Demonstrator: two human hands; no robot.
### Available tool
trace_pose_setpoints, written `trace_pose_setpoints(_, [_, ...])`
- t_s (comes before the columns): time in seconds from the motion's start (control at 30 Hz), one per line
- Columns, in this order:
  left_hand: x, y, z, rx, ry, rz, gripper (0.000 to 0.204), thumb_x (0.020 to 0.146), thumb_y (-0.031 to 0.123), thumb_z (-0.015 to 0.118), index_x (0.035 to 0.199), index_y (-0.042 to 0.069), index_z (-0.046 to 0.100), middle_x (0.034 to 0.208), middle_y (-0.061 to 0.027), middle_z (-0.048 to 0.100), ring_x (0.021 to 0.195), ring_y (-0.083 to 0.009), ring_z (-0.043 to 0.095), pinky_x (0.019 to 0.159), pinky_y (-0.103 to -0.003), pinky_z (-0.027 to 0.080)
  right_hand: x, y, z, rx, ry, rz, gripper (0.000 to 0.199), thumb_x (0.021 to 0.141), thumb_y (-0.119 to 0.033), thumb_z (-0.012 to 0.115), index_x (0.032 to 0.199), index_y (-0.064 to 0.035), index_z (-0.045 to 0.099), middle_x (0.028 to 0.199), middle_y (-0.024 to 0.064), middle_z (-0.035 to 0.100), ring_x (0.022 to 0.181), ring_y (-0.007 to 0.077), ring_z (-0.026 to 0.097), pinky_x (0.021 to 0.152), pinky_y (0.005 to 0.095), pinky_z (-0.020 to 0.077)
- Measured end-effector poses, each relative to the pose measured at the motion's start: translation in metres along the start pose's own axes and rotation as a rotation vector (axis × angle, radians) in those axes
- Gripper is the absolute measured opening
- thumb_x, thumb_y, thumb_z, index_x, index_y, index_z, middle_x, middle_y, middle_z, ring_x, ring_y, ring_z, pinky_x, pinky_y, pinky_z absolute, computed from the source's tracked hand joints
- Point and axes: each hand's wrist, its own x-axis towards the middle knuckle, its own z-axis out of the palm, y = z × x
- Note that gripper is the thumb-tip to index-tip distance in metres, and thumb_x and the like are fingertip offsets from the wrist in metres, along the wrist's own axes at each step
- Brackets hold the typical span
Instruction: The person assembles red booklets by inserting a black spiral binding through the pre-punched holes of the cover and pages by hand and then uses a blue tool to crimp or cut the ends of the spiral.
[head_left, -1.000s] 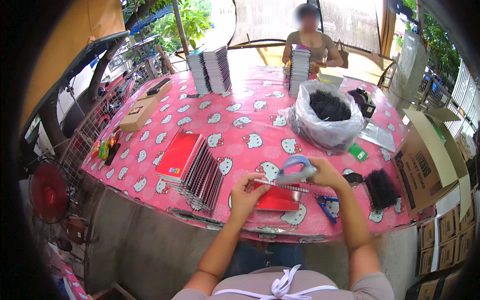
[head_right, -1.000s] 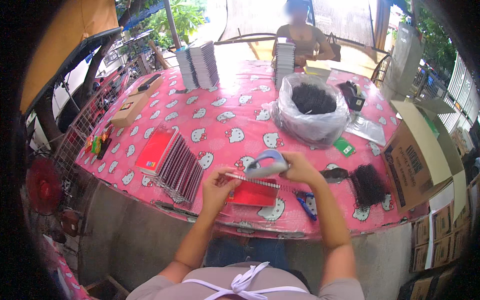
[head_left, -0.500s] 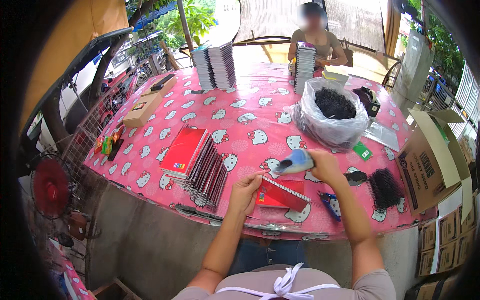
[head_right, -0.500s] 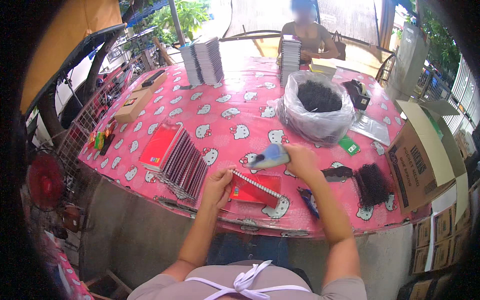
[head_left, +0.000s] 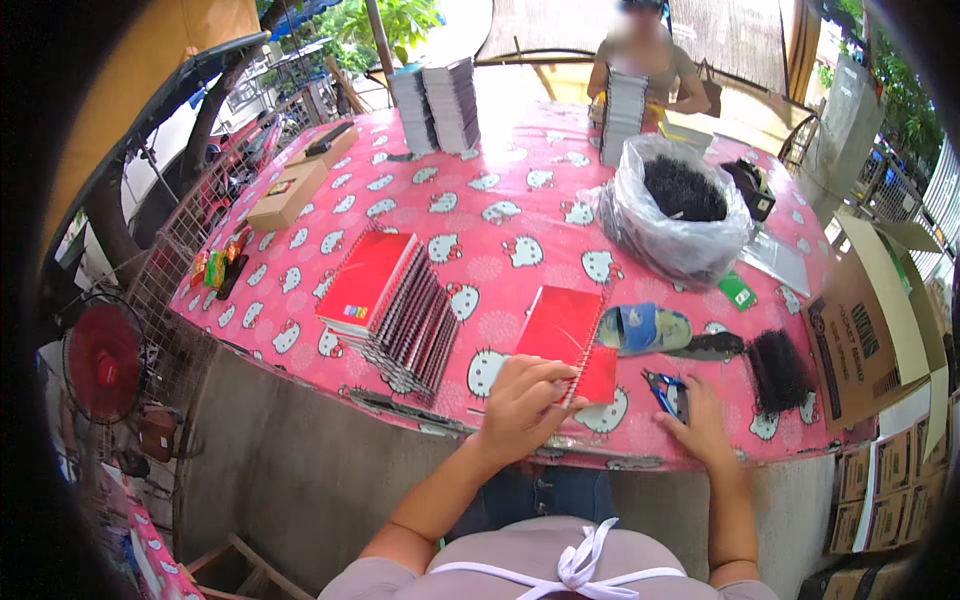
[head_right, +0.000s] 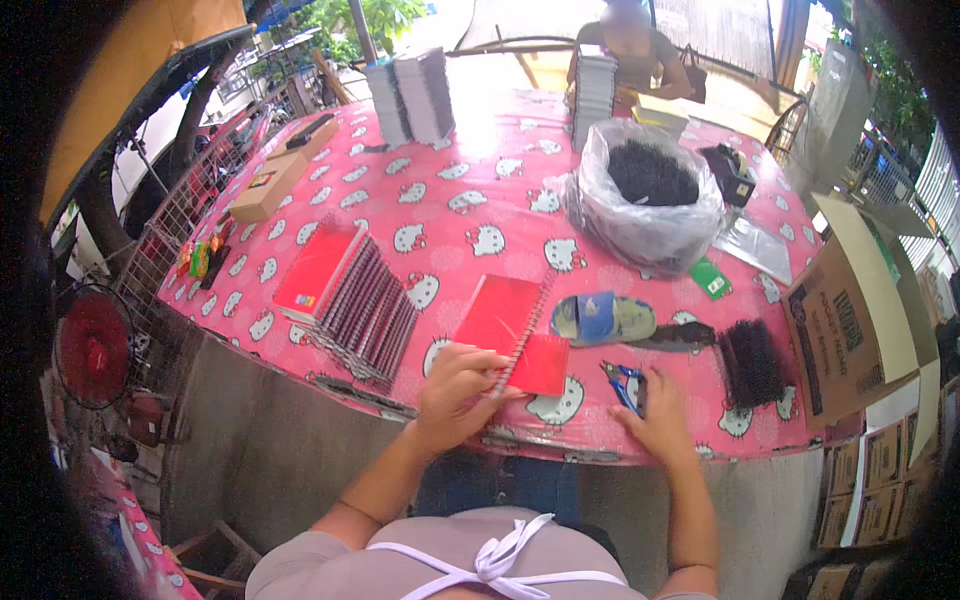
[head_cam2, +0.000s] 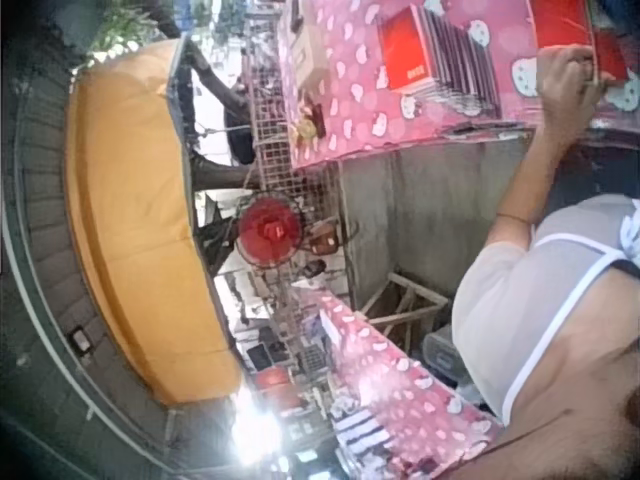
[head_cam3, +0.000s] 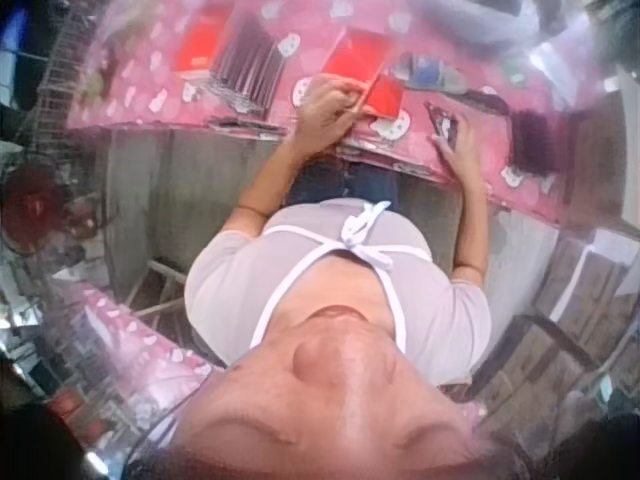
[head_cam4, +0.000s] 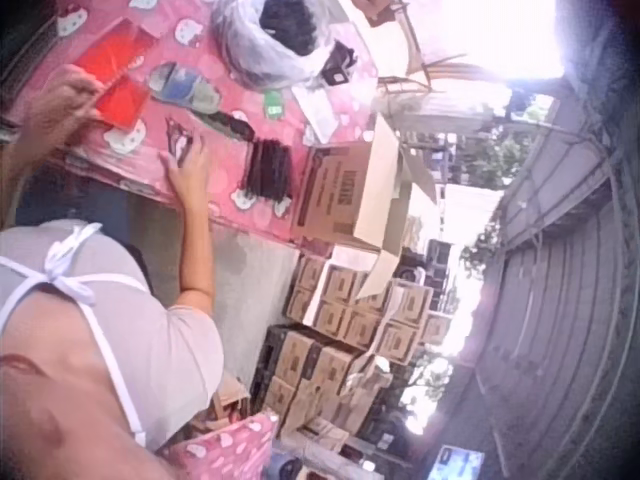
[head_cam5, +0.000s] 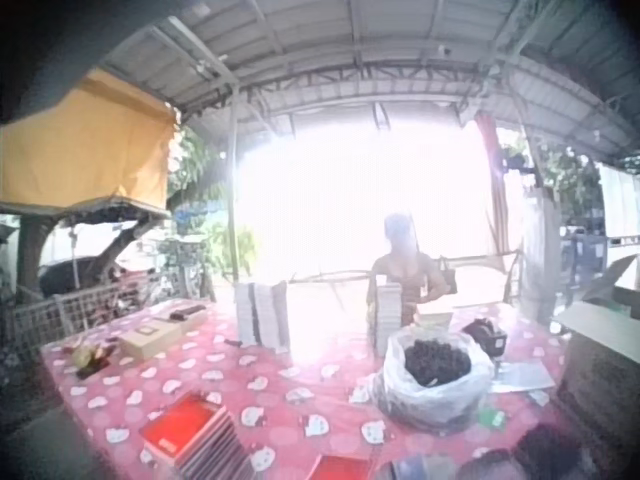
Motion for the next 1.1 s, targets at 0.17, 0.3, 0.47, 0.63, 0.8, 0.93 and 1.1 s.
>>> trace_pose_setpoints(0.17, [-0.028,-0.014,0.028,0.092,-0.054,-0.073,0.02,0.071,0.001,0.07,0.088,0.002,0.061,0.097,-0.0106,0.065,0.087,-0.0279,0.059,0.079,-0.038,0.046,-0.011,-0.017,0.006,-0.17,0.141,-0.03,0.074,0.076,-0.037,0.071,0.132,-0.0024,0.038,0.133,0.0219,0.044,0.126,0.0397,0.037,0.102,0.0541,0.029])
trace_pose_setpoints(0.3, [-0.023,-0.016,0.035,0.027,0.128,-0.093,0.023,0.067,0.0,0.078,0.083,0.001,0.062,0.092,-0.0128,0.066,0.083,-0.0257,0.062,0.073,-0.035,0.049,-0.004,-0.013,0.016,0.002,0.134,-0.023,0.059,0.078,-0.031,0.068,0.124,-0.0015,0.047,0.118,0.0198,0.051,0.112,0.0367,0.045,0.092,0.0503,0.0361])
trace_pose_setpoints(0.47, [-0.021,-0.012,0.03,0.084,0.183,-0.083,0.025,0.065,0.0,0.081,0.082,-0.001,0.062,0.089,-0.0159,0.067,0.081,-0.0239,0.064,0.069,-0.032,0.051,-0.008,-0.092,-0.025,0.339,0.103,-0.219,0.042,0.079,-0.021,0.067,0.115,-0.003,0.055,0.109,0.0176,0.053,0.101,0.0348,0.051,0.087,0.0433,0.0405])
trace_pose_setpoints(0.63, [-0.022,-0.008,0.033,0.066,0.164,-0.062,0.023,0.066,-0.003,0.078,0.084,-0.001,0.064,0.09,-0.0152,0.068,0.081,-0.0244,0.064,0.07,-0.033,0.051,-0.014,-0.131,-0.029,0.317,0.102,-0.296,0.044,0.077,-0.019,0.069,0.115,-0.0034,0.055,0.109,0.0174,0.053,0.1,0.0345,0.052,0.087,0.044,0.0411])
trace_pose_setpoints(0.8, [-0.025,-0.009,0.031,0.028,0.18,-0.043,0.023,0.065,-0.008,0.073,0.086,-0.001,0.065,0.091,-0.015,0.067,0.082,-0.0256,0.064,0.07,-0.034,0.051,-0.011,-0.131,-0.03,0.554,-0.121,-0.209,0.038,0.084,-0.023,0.065,0.114,-0.0007,0.057,0.101,0.0164,0.059,0.091,0.0307,0.059,0.078,0.0404,0.0479])
trace_pose_setpoints(0.93, [-0.017,-0.004,0.019,0.08,0.127,0.118,0.022,0.068,-0.008,0.072,0.087,-0.001,0.065,0.092,-0.0152,0.067,0.082,-0.0269,0.063,0.071,-0.036,0.051,-0.01,-0.129,-0.031,1.045,-0.371,0.026,0.035,0.089,-0.024,0.061,0.114,0.0006,0.057,0.099,0.0144,0.062,0.085,0.0247,0.061,0.075,0.0343,0.0486])
trace_pose_setpoints(1.1, [0.011,0.017,-0.038,0.234,0.261,0.161,0.024,0.074,-0.001,0.074,0.095,0.0,0.063,0.094,-0.0132,0.065,0.083,-0.0263,0.062,0.074,-0.037,0.049,0.001,-0.102,-0.023,0.804,-0.163,-0.041,0.038,0.084,-0.024,0.066,0.114,-0.0025,0.058,0.101,0.0141,0.062,0.088,0.0237,0.06,0.077,0.0327,0.0473])
